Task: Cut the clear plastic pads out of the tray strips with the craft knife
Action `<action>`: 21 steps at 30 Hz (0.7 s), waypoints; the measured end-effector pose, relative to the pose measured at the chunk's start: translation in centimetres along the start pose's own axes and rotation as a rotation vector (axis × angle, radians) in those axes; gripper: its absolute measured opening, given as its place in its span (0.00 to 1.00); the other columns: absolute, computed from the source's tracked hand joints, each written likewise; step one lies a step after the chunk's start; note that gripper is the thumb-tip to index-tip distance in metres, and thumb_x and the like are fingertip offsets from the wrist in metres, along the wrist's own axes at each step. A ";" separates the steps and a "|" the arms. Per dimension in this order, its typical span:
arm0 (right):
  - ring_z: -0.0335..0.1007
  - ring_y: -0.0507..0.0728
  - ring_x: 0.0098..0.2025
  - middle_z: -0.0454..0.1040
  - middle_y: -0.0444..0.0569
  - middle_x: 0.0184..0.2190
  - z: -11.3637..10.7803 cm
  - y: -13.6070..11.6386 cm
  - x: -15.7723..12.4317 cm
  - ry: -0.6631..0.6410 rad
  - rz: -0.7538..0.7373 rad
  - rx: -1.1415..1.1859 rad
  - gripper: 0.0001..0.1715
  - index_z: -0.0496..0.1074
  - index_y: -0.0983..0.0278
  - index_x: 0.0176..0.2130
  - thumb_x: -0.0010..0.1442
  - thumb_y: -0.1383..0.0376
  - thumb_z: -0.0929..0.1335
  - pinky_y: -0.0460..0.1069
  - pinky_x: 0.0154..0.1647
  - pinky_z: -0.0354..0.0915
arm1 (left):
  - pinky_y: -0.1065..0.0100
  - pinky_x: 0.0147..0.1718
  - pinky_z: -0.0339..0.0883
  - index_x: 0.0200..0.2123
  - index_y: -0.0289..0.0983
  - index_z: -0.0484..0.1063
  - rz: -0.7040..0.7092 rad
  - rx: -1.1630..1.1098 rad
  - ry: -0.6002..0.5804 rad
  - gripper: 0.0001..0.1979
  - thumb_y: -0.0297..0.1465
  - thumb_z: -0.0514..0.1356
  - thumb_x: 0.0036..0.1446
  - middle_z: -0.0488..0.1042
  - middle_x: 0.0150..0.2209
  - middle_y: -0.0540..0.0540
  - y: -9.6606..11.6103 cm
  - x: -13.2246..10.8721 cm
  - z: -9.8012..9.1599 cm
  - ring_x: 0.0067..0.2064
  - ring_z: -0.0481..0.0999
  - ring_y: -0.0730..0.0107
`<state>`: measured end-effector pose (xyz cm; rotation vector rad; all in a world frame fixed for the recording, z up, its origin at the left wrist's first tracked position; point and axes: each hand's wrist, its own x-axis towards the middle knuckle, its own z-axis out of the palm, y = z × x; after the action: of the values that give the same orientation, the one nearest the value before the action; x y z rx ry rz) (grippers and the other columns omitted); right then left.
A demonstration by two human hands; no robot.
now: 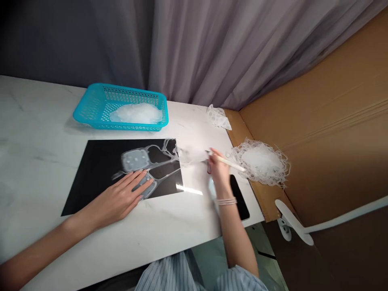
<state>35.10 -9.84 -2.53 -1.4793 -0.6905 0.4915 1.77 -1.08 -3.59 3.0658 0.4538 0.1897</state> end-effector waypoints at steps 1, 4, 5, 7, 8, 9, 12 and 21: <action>0.76 0.52 0.30 0.78 0.44 0.29 -2.0 -0.1 1.1 0.066 0.026 0.042 0.06 0.76 0.61 0.36 0.60 0.66 0.68 0.49 0.33 0.75 | 0.46 0.64 0.58 0.68 0.34 0.61 -0.009 -0.004 0.007 0.26 0.28 0.50 0.67 0.60 0.68 0.29 0.1 0.0 -0.1 0.69 0.59 0.43; 0.73 0.52 0.26 0.75 0.41 0.23 -5.8 -1.0 2.3 0.204 0.069 0.151 0.02 0.74 0.61 0.31 0.55 0.68 0.70 0.48 0.31 0.74 | 0.47 0.62 0.61 0.61 0.34 0.71 -0.031 -0.056 0.045 0.22 0.28 0.50 0.66 0.66 0.65 0.30 0.2 0.3 -0.4 0.67 0.64 0.44; 0.73 0.51 0.27 0.75 0.41 0.23 -6.0 -1.4 1.9 0.234 0.073 0.184 0.02 0.75 0.60 0.32 0.55 0.68 0.70 0.48 0.33 0.75 | 0.48 0.61 0.63 0.58 0.34 0.74 -0.045 -0.089 0.059 0.21 0.29 0.51 0.66 0.69 0.63 0.31 0.1 0.5 -0.7 0.65 0.67 0.45; 0.75 0.51 0.31 0.77 0.41 0.27 -4.8 -2.3 0.4 0.255 0.077 0.241 0.05 0.76 0.59 0.36 0.56 0.66 0.70 0.49 0.38 0.75 | 0.49 0.58 0.67 0.52 0.35 0.78 -0.097 -0.185 0.081 0.19 0.30 0.51 0.66 0.74 0.58 0.34 -0.1 1.1 -1.5 0.60 0.73 0.47; 0.76 0.52 0.34 0.79 0.42 0.30 -3.5 -2.8 -0.7 0.243 0.083 0.261 0.07 0.77 0.59 0.39 0.57 0.65 0.71 0.50 0.41 0.75 | 0.49 0.56 0.68 0.50 0.36 0.79 -0.136 -0.252 0.092 0.18 0.32 0.51 0.66 0.77 0.55 0.36 -0.3 1.4 -2.1 0.58 0.75 0.48; 0.77 0.53 0.36 0.80 0.43 0.32 -1.9 -3.4 -1.7 0.209 0.098 0.280 0.10 0.78 0.60 0.42 0.57 0.64 0.72 0.51 0.44 0.74 | 0.50 0.55 0.69 0.49 0.37 0.79 -0.192 -0.329 0.110 0.18 0.33 0.51 0.66 0.78 0.53 0.38 -0.4 1.7 -2.7 0.55 0.76 0.50; 0.78 0.56 0.40 0.82 0.48 0.35 3.5 -5.1 -4.4 -0.030 0.206 0.370 0.13 0.79 0.61 0.44 0.58 0.62 0.73 0.54 0.47 0.73 | 0.57 0.48 0.71 0.42 0.39 0.80 -0.435 -0.626 0.211 0.15 0.36 0.53 0.66 0.81 0.46 0.42 -1.0 2.5 -4.8 0.47 0.79 0.55; 0.77 0.58 0.38 0.83 0.48 0.36 11.3 -7.2 -5.4 -0.435 0.298 0.507 0.10 0.80 0.58 0.42 0.61 0.60 0.70 0.54 0.36 0.74 | 0.62 0.41 0.73 0.44 0.33 0.77 -0.731 -1.950 0.312 0.17 0.41 0.62 0.62 0.82 0.40 0.38 -0.9 2.1 -5.9 0.42 0.82 0.57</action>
<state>22.64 -5.73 3.57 -0.9996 -0.6190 1.1521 2.73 0.52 2.45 0.9043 0.6924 0.5774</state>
